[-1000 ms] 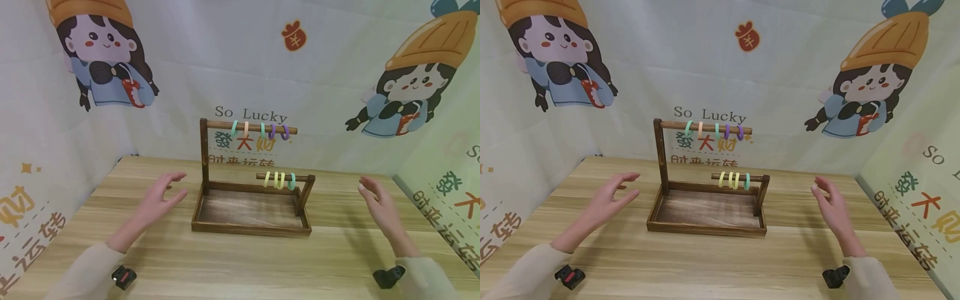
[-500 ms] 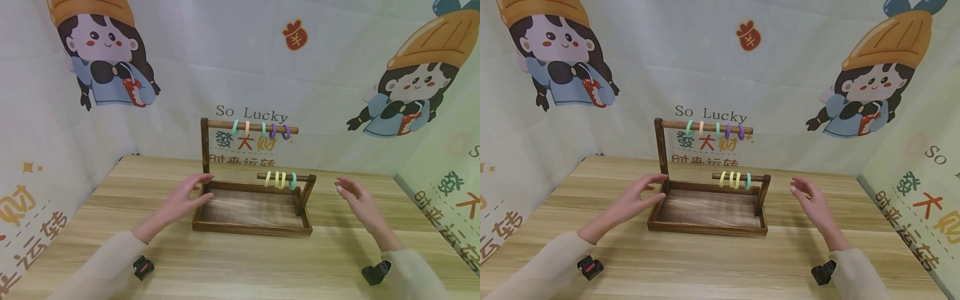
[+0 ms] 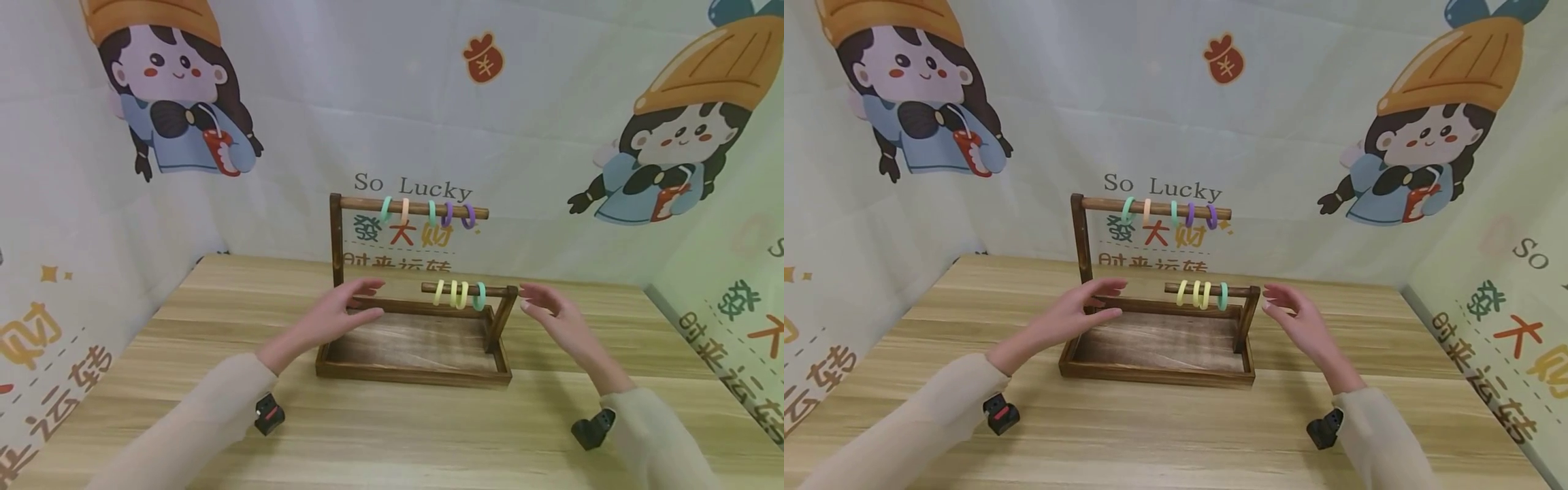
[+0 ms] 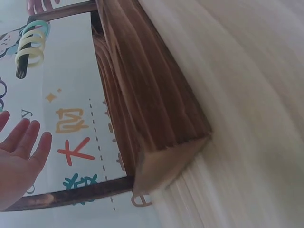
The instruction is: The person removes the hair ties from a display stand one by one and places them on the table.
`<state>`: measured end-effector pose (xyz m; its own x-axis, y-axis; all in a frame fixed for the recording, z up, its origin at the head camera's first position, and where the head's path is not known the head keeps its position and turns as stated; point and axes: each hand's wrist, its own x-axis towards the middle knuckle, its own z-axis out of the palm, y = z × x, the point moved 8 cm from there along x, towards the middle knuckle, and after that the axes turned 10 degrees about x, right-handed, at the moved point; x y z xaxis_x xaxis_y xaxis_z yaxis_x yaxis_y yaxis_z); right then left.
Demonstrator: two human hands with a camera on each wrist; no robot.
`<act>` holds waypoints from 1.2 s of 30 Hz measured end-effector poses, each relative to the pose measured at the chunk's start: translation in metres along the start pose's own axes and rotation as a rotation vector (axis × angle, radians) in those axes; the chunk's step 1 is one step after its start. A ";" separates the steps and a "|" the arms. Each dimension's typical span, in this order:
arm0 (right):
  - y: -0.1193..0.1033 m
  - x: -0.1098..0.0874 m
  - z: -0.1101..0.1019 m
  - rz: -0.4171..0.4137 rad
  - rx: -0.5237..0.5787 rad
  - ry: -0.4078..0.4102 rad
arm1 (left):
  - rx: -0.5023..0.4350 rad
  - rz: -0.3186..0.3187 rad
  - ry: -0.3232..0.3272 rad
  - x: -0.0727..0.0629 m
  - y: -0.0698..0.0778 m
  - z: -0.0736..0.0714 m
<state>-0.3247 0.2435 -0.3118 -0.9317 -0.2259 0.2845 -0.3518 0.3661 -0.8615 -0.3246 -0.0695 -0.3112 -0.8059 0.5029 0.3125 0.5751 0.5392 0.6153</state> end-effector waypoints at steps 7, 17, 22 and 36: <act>0.000 0.006 0.007 0.029 0.045 -0.029 | -0.080 -0.004 -0.015 0.016 0.002 0.011; 0.004 0.010 0.011 0.086 0.091 -0.067 | -0.174 -0.031 -0.045 0.035 0.007 0.024; 0.004 0.012 0.012 0.091 0.109 -0.067 | -0.207 -0.058 -0.055 0.044 0.009 0.035; 0.006 0.015 0.011 0.083 0.118 -0.066 | -0.365 -0.177 -0.049 0.061 0.009 0.063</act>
<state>-0.3398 0.2326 -0.3177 -0.9478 -0.2594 0.1857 -0.2574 0.2779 -0.9255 -0.3595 0.0090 -0.3324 -0.8752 0.4600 0.1496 0.3334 0.3496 0.8756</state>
